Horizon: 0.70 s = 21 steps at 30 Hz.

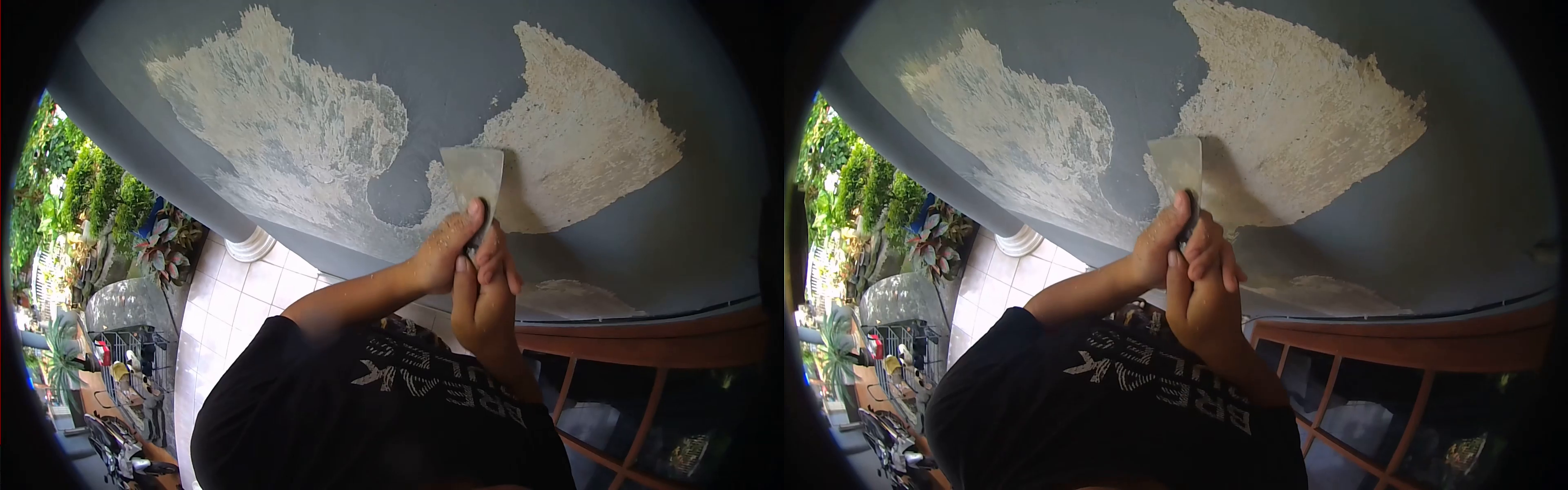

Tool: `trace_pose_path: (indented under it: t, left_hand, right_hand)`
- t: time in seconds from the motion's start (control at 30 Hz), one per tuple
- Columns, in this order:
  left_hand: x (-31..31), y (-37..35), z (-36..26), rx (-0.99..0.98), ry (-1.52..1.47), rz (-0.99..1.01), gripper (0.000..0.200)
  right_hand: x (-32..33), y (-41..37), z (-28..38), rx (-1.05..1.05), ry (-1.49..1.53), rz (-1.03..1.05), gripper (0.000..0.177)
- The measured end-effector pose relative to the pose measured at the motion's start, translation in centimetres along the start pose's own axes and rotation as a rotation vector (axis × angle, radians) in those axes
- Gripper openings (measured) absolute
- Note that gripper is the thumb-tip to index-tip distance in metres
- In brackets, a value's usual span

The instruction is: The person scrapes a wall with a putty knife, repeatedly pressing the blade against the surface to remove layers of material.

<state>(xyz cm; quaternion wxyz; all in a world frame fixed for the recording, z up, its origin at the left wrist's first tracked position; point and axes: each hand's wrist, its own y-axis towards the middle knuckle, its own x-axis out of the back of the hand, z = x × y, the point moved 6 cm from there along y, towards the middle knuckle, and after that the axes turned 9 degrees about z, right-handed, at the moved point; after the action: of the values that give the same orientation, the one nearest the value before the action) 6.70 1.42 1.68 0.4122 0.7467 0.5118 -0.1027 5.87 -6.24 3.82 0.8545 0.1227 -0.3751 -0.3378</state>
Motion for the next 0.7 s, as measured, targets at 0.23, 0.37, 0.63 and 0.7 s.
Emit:
trace_pose_path:
  t: [0.23, 0.37, 0.63, 0.7]
  left_hand:
    - [-0.9, -0.6, -0.1, 0.052, -0.005, 0.009, 0.064]
    - [-0.1, 0.0, -0.3, 0.056, 0.049, -0.008, 0.065]
    - [-0.7, -1.1, 0.7, 0.055, -0.028, -0.111, 0.065]
    - [-0.3, -0.8, 0.8, 0.062, -0.009, -0.143, 0.063]
  right_hand:
    - [-1.2, -1.7, -1.7, -0.134, 0.128, 0.191, 0.023]
    - [-0.3, -0.4, -0.1, 0.084, 0.05, 0.038, 0.028]
    - [0.0, -1.4, 0.2, 0.045, 0.092, 0.117, 0.032]
    - [-0.3, -1.1, -0.7, 0.04, 0.127, 0.123, 0.033]
